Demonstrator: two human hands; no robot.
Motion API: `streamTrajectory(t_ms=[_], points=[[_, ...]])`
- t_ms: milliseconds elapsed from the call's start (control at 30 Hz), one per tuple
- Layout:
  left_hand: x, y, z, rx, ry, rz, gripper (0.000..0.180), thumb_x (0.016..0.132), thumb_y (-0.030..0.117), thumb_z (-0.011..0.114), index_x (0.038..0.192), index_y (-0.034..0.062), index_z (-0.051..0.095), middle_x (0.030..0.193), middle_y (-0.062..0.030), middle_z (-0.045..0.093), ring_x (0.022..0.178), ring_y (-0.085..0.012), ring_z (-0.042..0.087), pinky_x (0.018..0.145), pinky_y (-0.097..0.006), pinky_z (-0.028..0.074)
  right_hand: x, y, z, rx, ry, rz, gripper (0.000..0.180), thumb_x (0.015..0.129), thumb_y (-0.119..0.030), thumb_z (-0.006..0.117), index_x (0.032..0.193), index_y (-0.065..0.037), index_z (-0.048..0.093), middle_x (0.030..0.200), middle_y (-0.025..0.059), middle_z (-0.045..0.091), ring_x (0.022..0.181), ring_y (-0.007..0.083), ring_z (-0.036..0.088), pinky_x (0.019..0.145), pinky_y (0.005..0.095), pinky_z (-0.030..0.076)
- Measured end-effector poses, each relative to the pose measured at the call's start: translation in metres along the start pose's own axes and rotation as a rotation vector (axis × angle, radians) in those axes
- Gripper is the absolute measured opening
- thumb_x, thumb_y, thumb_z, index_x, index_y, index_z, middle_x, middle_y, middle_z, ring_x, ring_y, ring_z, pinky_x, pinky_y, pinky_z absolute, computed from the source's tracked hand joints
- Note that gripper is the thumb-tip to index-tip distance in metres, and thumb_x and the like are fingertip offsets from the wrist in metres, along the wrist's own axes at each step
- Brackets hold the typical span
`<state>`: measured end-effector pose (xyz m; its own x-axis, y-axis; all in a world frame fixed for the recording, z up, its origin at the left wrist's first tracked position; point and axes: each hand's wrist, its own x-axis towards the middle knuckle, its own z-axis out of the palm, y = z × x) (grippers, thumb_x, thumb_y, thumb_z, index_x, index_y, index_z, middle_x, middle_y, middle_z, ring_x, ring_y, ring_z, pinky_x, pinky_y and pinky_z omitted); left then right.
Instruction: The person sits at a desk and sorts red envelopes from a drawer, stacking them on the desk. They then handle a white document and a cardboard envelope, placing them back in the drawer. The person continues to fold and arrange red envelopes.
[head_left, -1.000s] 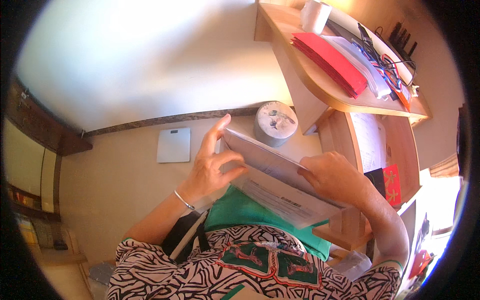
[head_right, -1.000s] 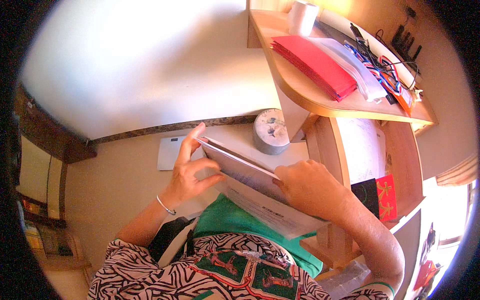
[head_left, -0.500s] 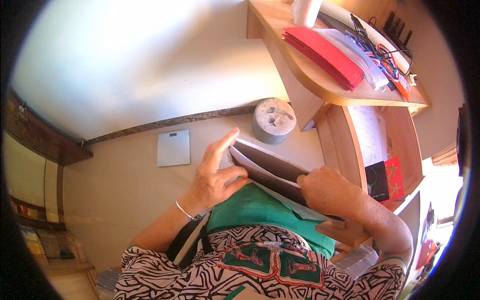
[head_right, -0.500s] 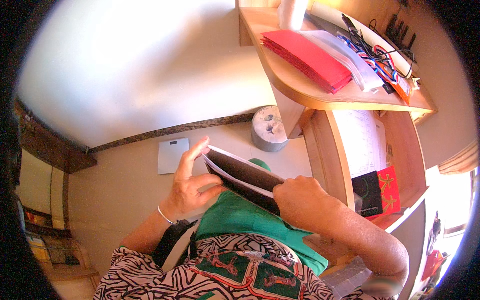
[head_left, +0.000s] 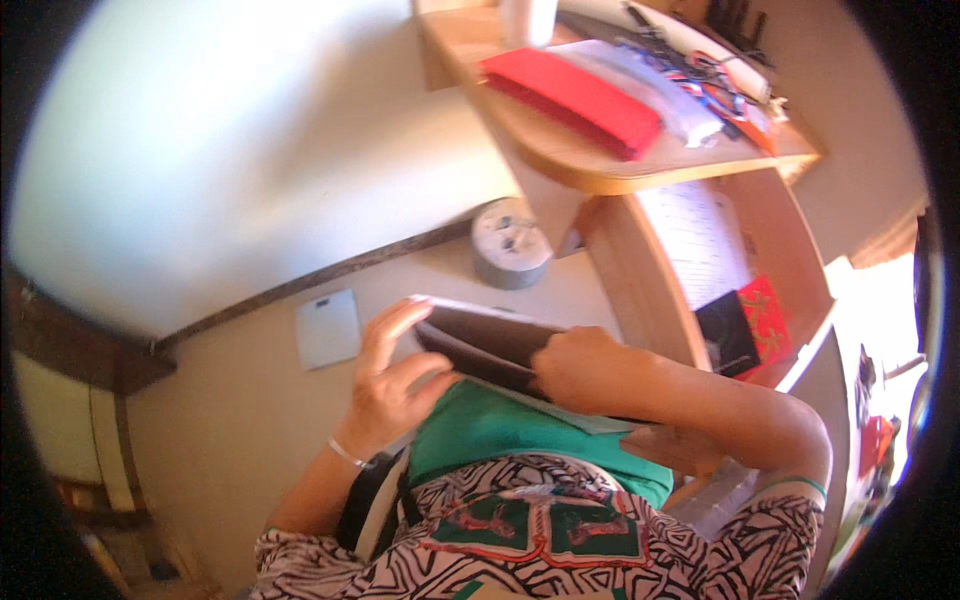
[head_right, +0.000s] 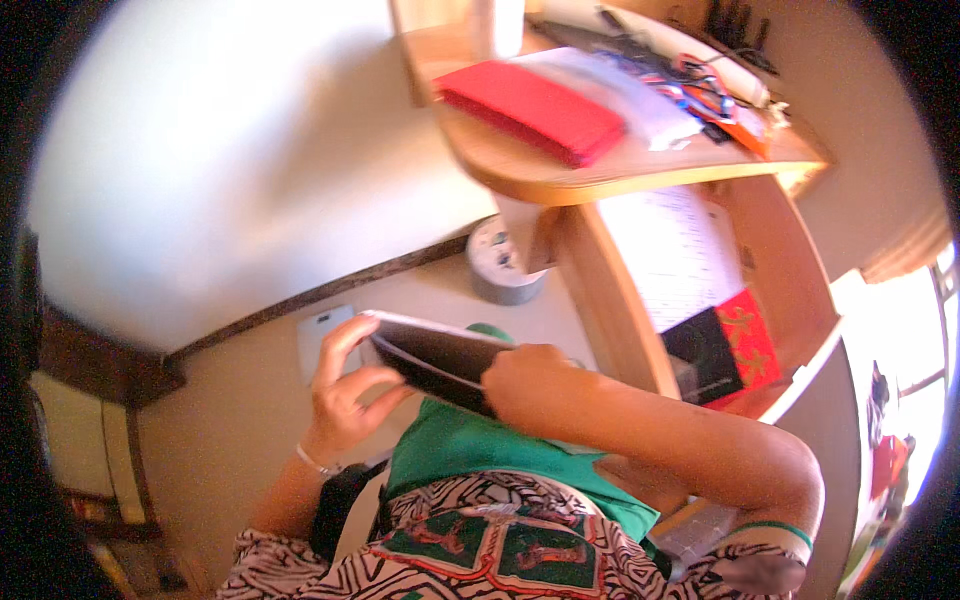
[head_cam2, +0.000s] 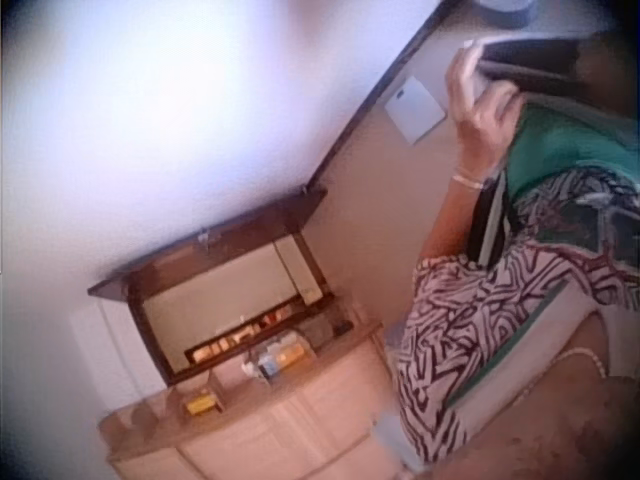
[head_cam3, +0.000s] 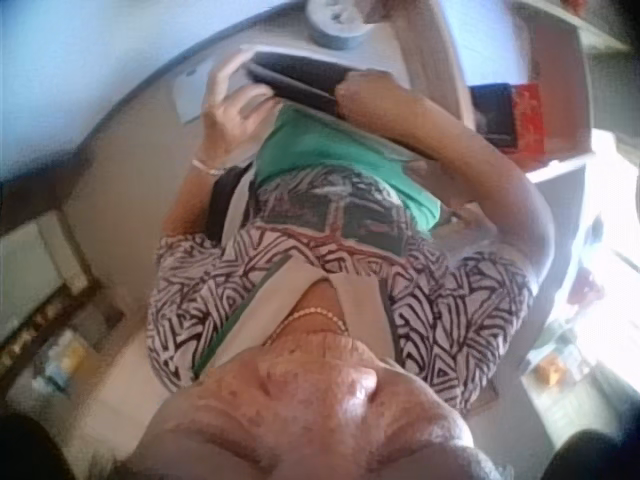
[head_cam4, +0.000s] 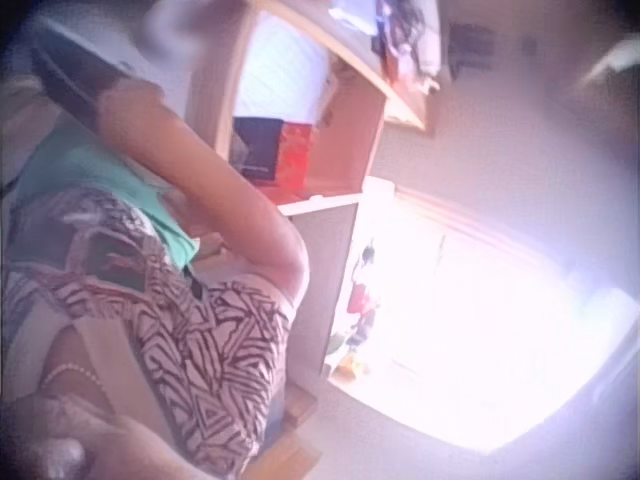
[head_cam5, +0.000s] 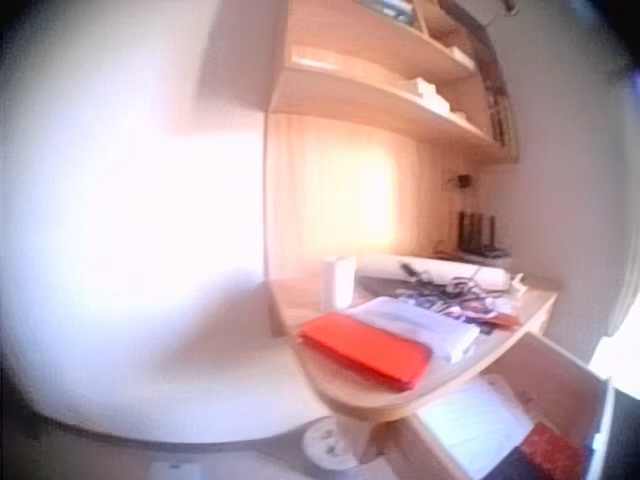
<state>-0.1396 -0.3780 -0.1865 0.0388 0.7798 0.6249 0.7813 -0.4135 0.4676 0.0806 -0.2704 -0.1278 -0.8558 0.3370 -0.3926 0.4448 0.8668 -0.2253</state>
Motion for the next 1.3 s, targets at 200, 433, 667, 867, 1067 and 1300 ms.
streamTrajectory(t_ms=[200,433,667,867,1067,1300], points=[[0.01,-0.001,-0.003,0.098,-0.034,0.022,0.024,0.059,0.004,0.083,0.074,0.0077,0.066,0.11,-0.0092,0.063,0.119,-0.0369,0.051,0.098,-0.047,0.044,-0.008,-0.01,-0.018,-0.048,0.14,0.003,0.017,0.083,-0.017,0.06,0.083,-0.002,0.069,0.079,0.0206,0.068,0.074,0.0355,0.07,0.064,0.0433,0.056],[0.014,-0.009,0.008,0.087,-0.018,-0.002,0.024,0.06,0.007,0.084,0.074,0.0081,0.064,0.106,-0.0078,0.063,0.117,-0.0376,0.05,0.097,-0.049,0.042,-0.079,0.034,-0.059,0.01,0.609,0.084,0.017,0.09,-0.018,0.057,0.087,-0.005,0.066,0.078,0.0118,0.067,0.079,0.0305,0.065,0.069,0.0401,0.052],[0.02,-0.007,0.014,0.085,-0.035,-0.029,0.026,0.059,0.007,0.084,0.074,0.0079,0.063,0.107,-0.0078,0.062,0.117,-0.0375,0.049,0.096,-0.049,0.042,-0.175,0.109,-0.067,0.091,0.706,0.582,0.042,0.084,-0.046,0.065,0.098,-0.006,0.068,0.09,0.0159,0.069,0.084,0.0326,0.065,0.08,0.0421,0.05],[0.024,-0.006,0.016,0.106,-0.046,-0.042,0.026,0.058,0.005,0.083,0.075,0.0074,0.063,0.107,-0.0079,0.062,0.117,-0.0375,0.049,0.097,-0.049,0.041,-0.202,0.112,-0.028,0.28,0.344,0.706,0.056,0.084,-0.053,0.061,0.094,0.002,0.068,0.087,0.0215,0.068,0.079,0.0348,0.064,0.075,0.0405,0.051],[0.028,-0.006,0.017,0.13,-0.071,-0.02,0.026,0.058,0.003,0.082,0.074,0.0072,0.062,0.107,-0.0085,0.062,0.117,-0.0383,0.049,0.097,-0.049,0.041,-0.206,0.133,-0.011,0.465,0.37,0.762,0.052,0.087,-0.044,0.061,0.088,0.007,0.067,0.077,0.0212,0.068,0.069,0.0285,0.065,0.067,0.0386,0.052],[0.027,-0.005,0.017,0.147,-0.09,-0.028,0.027,0.058,0.002,0.08,0.076,0.0067,0.061,0.107,-0.0094,0.061,0.117,-0.0389,0.049,0.097,-0.049,0.042,-0.217,0.144,-0.006,0.637,0.687,0.738,0.041,0.088,-0.037,0.066,0.101,0.001,0.068,0.078,0.0158,0.069,0.066,0.0231,0.065,0.066,0.0339,0.052]])
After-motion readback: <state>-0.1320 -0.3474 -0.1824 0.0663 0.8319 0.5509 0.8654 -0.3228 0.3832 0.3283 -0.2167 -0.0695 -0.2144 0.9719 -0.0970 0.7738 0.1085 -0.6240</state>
